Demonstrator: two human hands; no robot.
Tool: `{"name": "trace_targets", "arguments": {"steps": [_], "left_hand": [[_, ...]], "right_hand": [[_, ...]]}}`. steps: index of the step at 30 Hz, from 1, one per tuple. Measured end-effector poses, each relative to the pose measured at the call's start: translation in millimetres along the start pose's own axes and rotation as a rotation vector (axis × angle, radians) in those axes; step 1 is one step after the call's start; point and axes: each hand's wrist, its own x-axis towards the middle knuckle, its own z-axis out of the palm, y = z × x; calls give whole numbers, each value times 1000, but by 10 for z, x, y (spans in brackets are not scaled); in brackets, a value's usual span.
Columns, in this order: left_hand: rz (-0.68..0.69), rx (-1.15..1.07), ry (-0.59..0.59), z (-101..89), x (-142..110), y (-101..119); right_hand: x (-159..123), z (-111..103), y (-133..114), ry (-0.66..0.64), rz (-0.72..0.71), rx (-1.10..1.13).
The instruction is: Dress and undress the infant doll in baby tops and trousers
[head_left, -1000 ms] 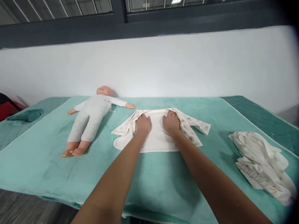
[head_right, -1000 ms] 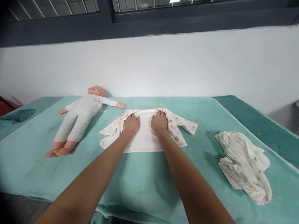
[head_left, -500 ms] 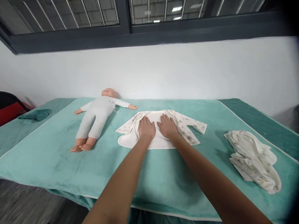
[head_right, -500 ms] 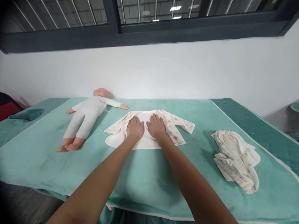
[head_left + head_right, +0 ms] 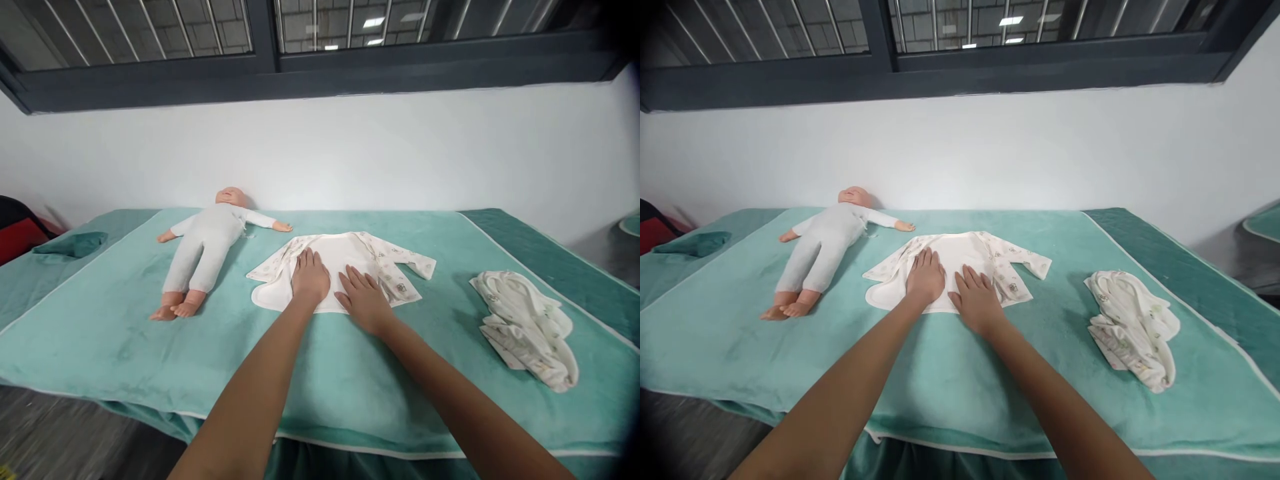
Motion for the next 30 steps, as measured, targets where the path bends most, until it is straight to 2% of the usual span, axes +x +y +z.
{"name": "trace_targets", "arguments": {"steps": [4,7,13,18,23,27,30], "left_hand": [[5,-3,-7,14,57,-8],[15,-17,-24,30,116,-23],[42,-88,-64,9,272,-70],[72,-120,-99,-10,400,-162],[66,-121,-45,14,386,-139],[73,-75,-12,28,368,-105],[74,-29,-100,29,431,-142]], "right_hand": [[-353,-102,141,86,-125,131],[-498,-196,290,131,-164,202],[-495,-273,334,143,-211,106],[-488,-227,304,135,-230,187],[-493,-279,314,119,-218,234],[-359,-353,155,207,-195,261],[-191,-330,-168,120,-290,240]]}}
